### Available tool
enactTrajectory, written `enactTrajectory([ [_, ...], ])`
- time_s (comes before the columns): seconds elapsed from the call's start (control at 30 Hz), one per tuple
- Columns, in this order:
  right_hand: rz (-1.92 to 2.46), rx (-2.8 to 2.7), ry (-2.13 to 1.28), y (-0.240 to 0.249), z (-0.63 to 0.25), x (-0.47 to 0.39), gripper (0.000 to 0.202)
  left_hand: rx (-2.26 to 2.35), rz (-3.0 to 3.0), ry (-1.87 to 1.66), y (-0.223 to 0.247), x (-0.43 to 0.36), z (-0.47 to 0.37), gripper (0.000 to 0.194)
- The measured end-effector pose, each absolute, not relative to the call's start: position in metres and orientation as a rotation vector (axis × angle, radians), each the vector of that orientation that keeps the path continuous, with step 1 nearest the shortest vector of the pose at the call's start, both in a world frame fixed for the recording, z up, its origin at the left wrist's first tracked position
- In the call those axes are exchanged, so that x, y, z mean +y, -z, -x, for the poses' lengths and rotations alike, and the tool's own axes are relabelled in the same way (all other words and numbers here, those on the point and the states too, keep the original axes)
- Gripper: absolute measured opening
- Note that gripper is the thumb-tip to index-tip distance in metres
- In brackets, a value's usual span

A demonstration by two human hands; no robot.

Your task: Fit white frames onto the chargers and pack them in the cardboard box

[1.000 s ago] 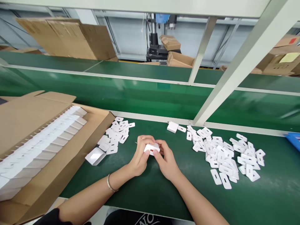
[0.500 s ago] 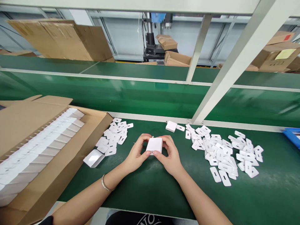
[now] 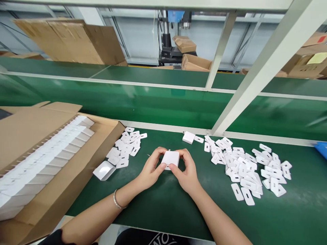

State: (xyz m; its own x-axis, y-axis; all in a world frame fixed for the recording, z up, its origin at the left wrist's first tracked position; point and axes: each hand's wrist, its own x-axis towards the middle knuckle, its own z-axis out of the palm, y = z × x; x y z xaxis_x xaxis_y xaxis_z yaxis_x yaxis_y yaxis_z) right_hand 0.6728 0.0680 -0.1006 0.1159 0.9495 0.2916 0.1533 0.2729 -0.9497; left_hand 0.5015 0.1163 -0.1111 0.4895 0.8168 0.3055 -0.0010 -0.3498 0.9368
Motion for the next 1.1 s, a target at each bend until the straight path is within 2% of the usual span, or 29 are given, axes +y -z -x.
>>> enactTrajectory([
  [0.3, 1.15, -1.312, -0.865, 0.102, -0.681, 0.075, 0.029, 0.742, -1.657, -1.079, 0.106, 0.12, -0.509, 0.051],
  [0.57, 1.274, -1.231, -1.0, 0.105, -0.676, 0.077, 0.036, 0.824, -1.752, -0.966, 0.109, 0.128, -0.505, 0.042],
  [0.9, 1.204, -1.301, -0.905, 0.096, -0.675, 0.074, 0.033, 0.706, -1.817, -1.108, 0.114, 0.123, -0.509, 0.051],
  [1.1, 1.138, -1.396, -0.921, 0.098, -0.679, 0.073, 0.032, 0.718, -1.954, -1.164, 0.118, 0.125, -0.506, 0.049],
])
